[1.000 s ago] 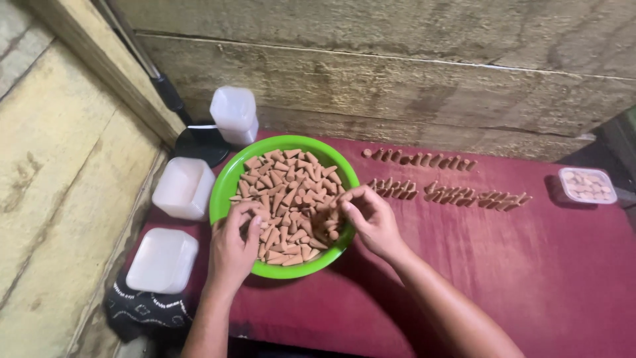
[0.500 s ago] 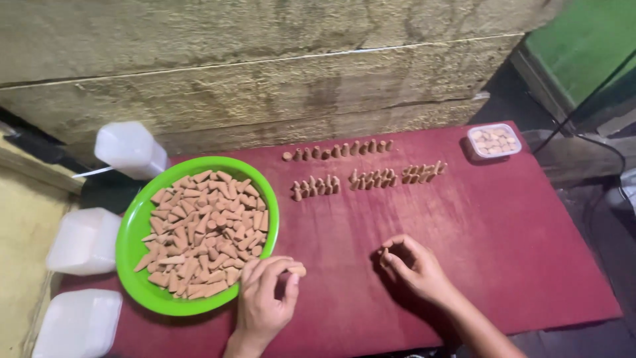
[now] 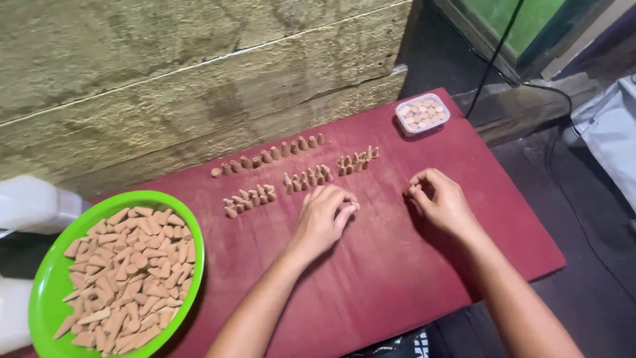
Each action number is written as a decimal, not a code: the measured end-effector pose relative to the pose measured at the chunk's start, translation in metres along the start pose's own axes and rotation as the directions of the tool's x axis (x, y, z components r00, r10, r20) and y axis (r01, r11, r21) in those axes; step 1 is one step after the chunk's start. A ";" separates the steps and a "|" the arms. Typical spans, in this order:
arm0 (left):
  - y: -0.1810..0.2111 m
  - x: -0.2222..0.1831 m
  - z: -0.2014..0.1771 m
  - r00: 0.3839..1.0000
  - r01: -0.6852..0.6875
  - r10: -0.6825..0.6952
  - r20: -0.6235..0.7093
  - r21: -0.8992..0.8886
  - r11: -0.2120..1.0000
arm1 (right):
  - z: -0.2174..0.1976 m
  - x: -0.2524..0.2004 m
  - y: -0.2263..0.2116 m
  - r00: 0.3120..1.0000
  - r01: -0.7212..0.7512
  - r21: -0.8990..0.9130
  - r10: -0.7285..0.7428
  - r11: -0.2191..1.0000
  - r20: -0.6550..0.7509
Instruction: Arranging small incense cones from a bowl into neat rows on a table
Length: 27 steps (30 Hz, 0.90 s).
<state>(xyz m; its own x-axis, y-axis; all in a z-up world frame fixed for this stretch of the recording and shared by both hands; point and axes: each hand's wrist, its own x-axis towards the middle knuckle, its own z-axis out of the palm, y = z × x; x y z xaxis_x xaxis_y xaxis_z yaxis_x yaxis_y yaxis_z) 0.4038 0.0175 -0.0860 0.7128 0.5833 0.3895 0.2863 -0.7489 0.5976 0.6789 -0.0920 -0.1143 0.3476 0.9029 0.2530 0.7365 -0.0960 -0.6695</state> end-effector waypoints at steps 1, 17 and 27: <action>-0.001 0.009 0.005 1.000 -0.006 0.006 0.009 -0.006 1.000 | -0.001 0.006 0.006 1.000 -0.011 -0.003 0.011 1.000 -0.006; -0.027 0.101 0.071 0.998 0.063 -0.059 -0.023 0.278 0.958 | 0.026 0.083 0.004 0.994 0.085 0.028 -0.087 0.996 0.065; -0.033 0.108 0.077 0.995 0.082 -0.098 0.026 0.357 0.930 | 0.039 0.091 -0.004 0.987 0.126 -0.019 -0.124 0.992 0.099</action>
<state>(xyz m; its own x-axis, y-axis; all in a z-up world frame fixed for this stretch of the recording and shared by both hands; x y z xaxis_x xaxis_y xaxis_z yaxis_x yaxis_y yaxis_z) 0.5212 0.0807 -0.1175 0.6976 0.6453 0.3112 0.5535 -0.7613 0.3378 0.6845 0.0067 -0.1157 0.1945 0.9449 0.2634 0.7853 0.0109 -0.6190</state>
